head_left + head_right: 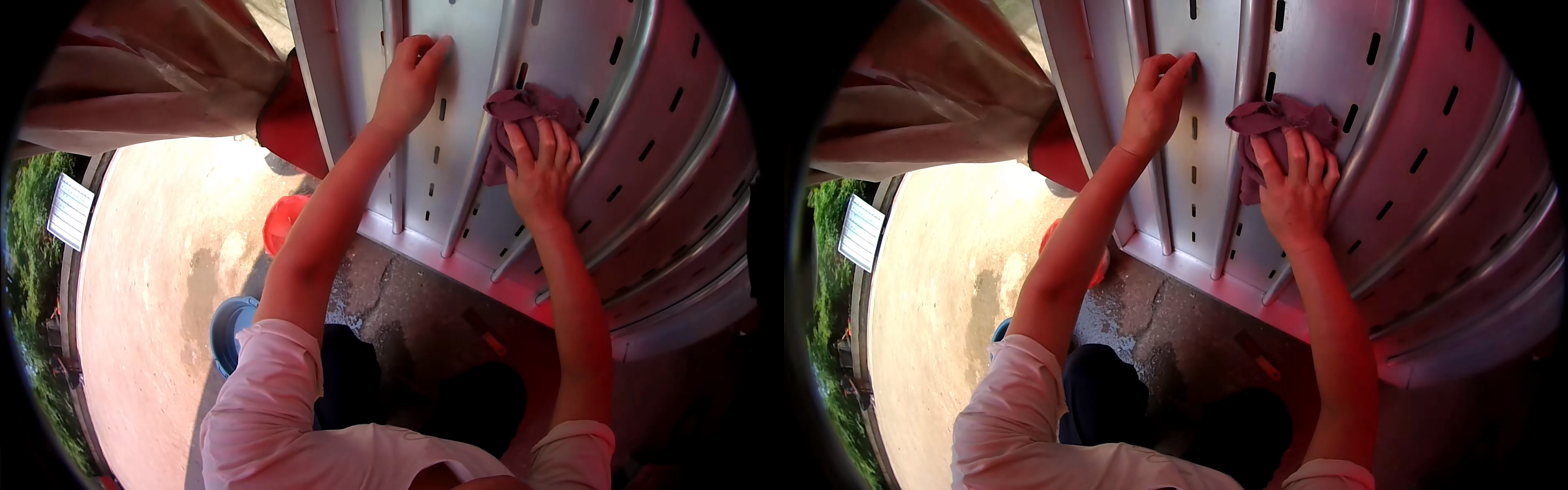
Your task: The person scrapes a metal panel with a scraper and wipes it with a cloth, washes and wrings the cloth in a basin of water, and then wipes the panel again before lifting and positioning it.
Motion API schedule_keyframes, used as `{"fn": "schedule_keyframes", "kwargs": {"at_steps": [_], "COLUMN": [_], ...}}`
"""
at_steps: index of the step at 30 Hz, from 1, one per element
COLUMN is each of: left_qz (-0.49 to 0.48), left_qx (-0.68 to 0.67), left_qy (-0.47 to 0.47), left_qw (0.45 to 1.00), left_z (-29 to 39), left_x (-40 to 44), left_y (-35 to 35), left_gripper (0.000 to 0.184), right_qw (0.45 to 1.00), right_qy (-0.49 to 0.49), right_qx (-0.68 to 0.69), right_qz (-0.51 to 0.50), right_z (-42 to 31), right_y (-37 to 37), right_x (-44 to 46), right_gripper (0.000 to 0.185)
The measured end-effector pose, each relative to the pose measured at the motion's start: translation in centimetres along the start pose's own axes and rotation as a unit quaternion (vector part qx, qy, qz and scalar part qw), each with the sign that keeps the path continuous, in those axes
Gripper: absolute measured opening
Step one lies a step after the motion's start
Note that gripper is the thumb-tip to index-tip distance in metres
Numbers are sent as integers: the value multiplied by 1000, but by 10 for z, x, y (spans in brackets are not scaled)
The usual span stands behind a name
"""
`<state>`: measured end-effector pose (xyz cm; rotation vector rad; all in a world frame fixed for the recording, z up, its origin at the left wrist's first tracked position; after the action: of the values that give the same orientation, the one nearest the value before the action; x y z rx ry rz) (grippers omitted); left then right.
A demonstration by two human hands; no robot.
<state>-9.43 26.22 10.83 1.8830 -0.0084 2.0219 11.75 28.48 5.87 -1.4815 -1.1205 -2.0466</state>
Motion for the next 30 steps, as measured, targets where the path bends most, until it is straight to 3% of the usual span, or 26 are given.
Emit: {"fn": "schedule_keyframes", "kwargs": {"at_steps": [3, 5, 9, 17, 19, 22, 24, 25, 26, 29, 30], "left_qz": [5, 20, 31, 43, 55, 63, 103, 110, 185, 223, 174], "left_qx": [15, 1, 13, -68, -105, -165, -222, -197, -349, -351, -323], "left_qy": [-45, -27, -30, 68, 125, 196, 254, 234, 388, 478, 496], "left_qw": [999, 999, 999, 994, 985, 965, 936, 946, 833, 773, 787], "left_z": [3, 6, 12, 10, 14, 9, 3, -6, -10, -7, 5], "left_x": [-10, -8, -4, -7, -9, -14, -16, -20, -24, -52, -71], "left_y": [1, 4, 3, -3, 0, -8, -15, -25, -22, -8, -4], "left_gripper": [40, 39, 37, 39, 38, 41, 42, 44, 40, 30, 26], "right_qw": [1000, 1000, 999, 1000, 999, 998, 996, 996, 995, 993, 979], "right_qy": [0, 1, -26, -12, 3, 52, 64, 72, 81, 79, 43], "right_qx": [-1, -2, 21, 10, -2, -20, -42, -45, -49, 93, 197], "right_qz": [-5, -5, -2, -13, -34, 35, 44, 40, 36, 7, -20], "right_z": [0, -1, -2, 0, -4, 2, 15, 21, 27, 30, 29], "right_y": [1, 1, 3, -2, 3, -9, -25, -30, -36, -44, -46], "right_x": [0, 0, 2, -3, 0, -6, -17, -21, -24, -9, 2], "right_gripper": [77, 77, 61, 66, 73, 72, 66, 61, 56, 46, 44]}}
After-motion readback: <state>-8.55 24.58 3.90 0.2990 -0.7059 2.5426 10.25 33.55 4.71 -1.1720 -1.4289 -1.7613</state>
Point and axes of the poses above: each hand's wrist, its own x-axis towards the middle knuckle, its own y-axis out of the back of the hand, z = x × y, the point moved 6 cm from there along x, towards the middle knuckle, and after that the axes turned 10 degrees about z, right-handed, at the moved point
